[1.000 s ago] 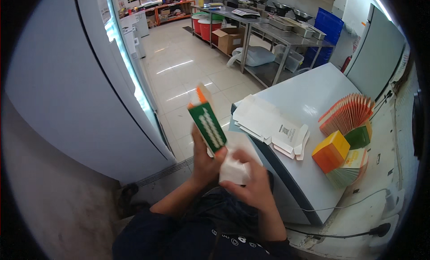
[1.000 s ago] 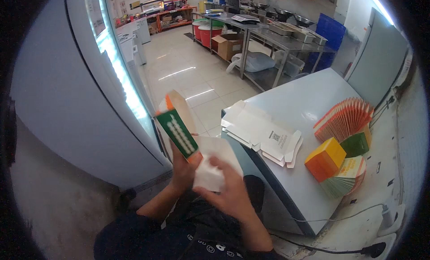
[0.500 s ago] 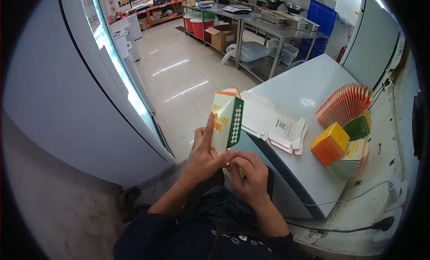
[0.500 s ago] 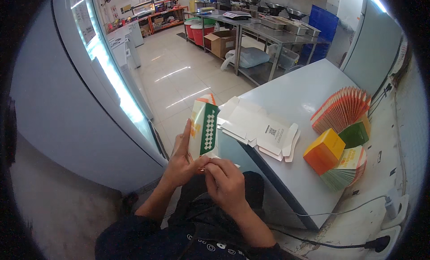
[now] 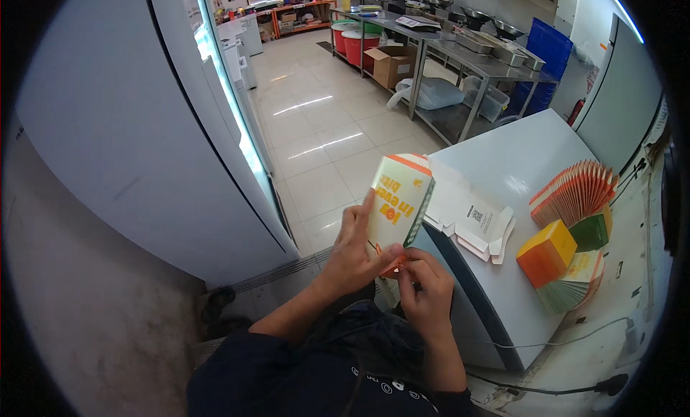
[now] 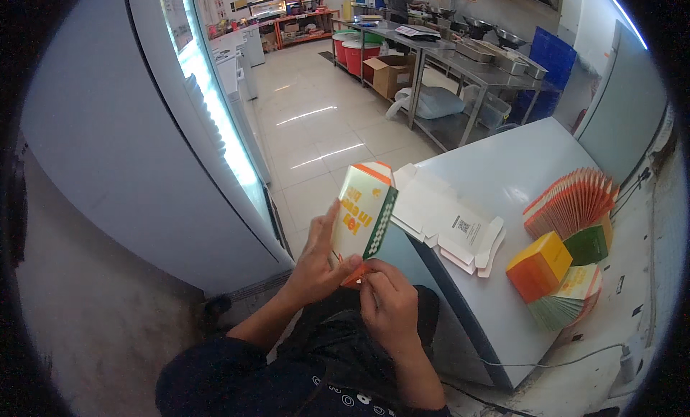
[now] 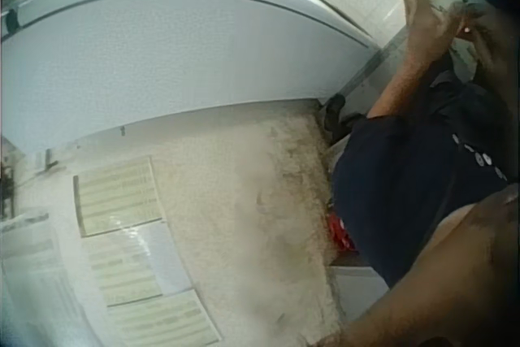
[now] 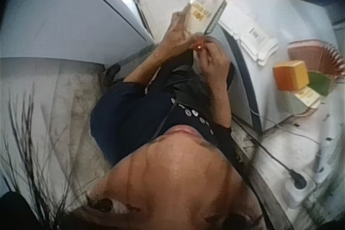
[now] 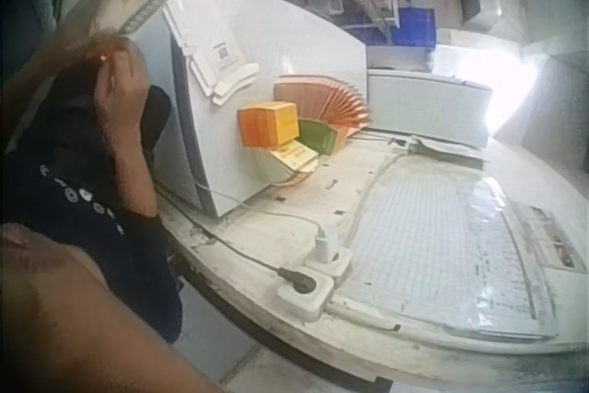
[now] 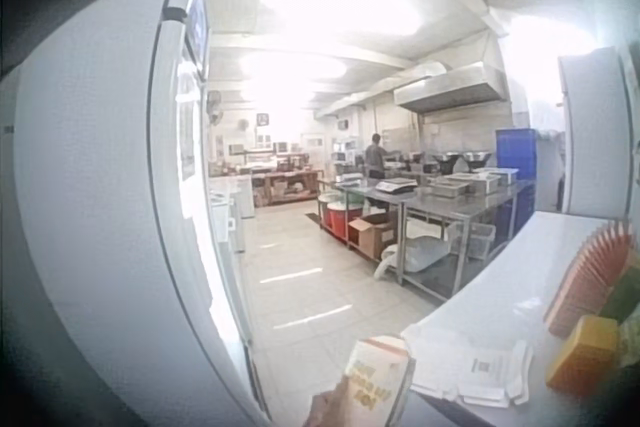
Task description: The person folds and assembles cardboard food boxes by hand, occasionally placing a small green packet inside before stacking the completed containers on a table.
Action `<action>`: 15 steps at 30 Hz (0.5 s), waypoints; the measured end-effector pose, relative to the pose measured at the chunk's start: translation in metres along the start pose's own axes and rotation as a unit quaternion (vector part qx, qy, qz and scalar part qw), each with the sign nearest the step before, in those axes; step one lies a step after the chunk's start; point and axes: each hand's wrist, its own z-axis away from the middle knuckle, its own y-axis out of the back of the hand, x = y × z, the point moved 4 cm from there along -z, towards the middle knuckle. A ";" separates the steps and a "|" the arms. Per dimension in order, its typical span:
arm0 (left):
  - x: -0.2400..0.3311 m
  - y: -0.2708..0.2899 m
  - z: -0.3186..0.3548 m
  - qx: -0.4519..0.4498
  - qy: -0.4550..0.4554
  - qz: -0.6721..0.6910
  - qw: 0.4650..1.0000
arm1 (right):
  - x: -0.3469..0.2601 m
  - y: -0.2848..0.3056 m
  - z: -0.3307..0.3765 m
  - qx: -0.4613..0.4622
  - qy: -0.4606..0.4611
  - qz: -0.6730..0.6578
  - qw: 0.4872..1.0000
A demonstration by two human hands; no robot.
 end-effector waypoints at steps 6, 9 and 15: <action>-0.003 -0.007 0.001 -0.053 0.022 0.031 0.998 | -0.003 0.002 0.001 0.018 0.008 -0.018 1.000; 0.002 -0.003 -0.003 -0.021 -0.003 0.022 1.000 | 0.000 -0.007 0.010 0.090 0.037 0.045 0.994; -0.015 -0.001 -0.007 0.084 -0.057 -0.001 0.995 | 0.004 -0.012 0.009 0.032 -0.157 -0.306 0.938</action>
